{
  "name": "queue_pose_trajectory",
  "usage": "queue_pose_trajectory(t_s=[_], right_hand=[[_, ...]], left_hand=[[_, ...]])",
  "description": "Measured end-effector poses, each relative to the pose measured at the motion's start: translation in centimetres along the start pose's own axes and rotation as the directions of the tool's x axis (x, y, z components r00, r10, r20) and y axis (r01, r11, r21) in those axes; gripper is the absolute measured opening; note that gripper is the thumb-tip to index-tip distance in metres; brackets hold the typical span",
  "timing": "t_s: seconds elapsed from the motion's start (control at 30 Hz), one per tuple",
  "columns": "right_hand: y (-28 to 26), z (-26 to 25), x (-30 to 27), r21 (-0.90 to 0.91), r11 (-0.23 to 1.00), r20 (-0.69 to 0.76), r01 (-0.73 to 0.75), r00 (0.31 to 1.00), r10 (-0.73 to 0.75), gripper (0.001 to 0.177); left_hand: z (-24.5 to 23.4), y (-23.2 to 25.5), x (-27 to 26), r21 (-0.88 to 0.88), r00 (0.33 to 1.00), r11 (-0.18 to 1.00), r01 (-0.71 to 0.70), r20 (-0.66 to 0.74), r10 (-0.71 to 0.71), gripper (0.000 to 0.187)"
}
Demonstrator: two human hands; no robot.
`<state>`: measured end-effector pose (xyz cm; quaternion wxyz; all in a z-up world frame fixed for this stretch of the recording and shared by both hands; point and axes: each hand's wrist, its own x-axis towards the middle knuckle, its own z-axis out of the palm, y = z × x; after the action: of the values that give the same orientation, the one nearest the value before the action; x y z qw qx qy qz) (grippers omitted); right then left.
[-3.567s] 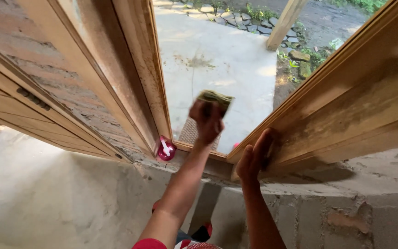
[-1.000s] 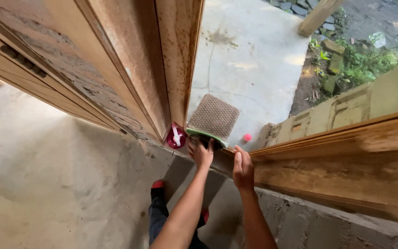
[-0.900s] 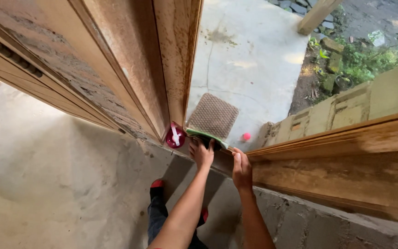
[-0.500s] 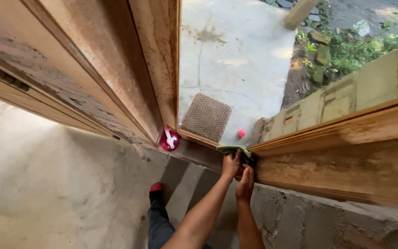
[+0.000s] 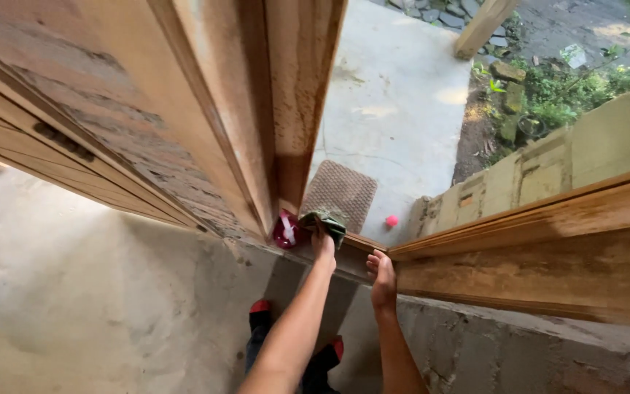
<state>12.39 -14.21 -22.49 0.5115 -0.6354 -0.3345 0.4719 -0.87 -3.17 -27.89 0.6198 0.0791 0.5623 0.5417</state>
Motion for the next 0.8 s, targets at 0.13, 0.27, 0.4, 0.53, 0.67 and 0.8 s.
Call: queue_pose_trajectory(t_s=[0.13, 0.27, 0.4, 0.53, 0.67, 0.8], right_hand=[[-2.3, 4.1, -0.9, 0.004, 1.0, 0.017, 0.021, 1.0, -0.021, 0.059], [-6.6, 6.4, -2.3, 0.071, 0.994, -0.011, 0.083, 0.997, -0.083, 0.058], [-12.4, 6.4, -3.3, 0.119, 0.939, -0.026, 0.324, 0.946, -0.323, 0.058], [-15.3, 4.9, -4.4, 0.047, 0.925, -0.118, 0.378, 0.921, -0.371, 0.058], [-16.3, 3.1, -4.9, 0.164, 0.88, -0.221, 0.445, 0.886, -0.407, 0.054], [-16.5, 1.2, -5.0, 0.237, 0.847, -0.286, 0.476, 0.867, -0.407, 0.051]], left_hand=[[-0.4, 2.5, -0.3, 0.326, 0.969, 0.92, -0.217, -0.042, 0.243, 0.078], [1.0, 4.7, -2.6, 0.692, 0.852, 0.602, -0.399, 0.036, 0.522, 0.067], [4.2, 11.4, -11.6, 0.564, 0.392, 0.208, -0.799, 0.226, 0.892, 0.095], [6.0, 14.4, -12.6, 0.436, 0.17, -0.01, -0.9, 0.372, 0.912, 0.09], [6.9, 14.9, -11.3, 0.301, -0.191, -0.448, -0.842, 0.611, 0.769, 0.076], [8.3, 13.7, -11.5, 0.213, -0.271, -0.572, -0.792, 0.717, 0.643, 0.073]])
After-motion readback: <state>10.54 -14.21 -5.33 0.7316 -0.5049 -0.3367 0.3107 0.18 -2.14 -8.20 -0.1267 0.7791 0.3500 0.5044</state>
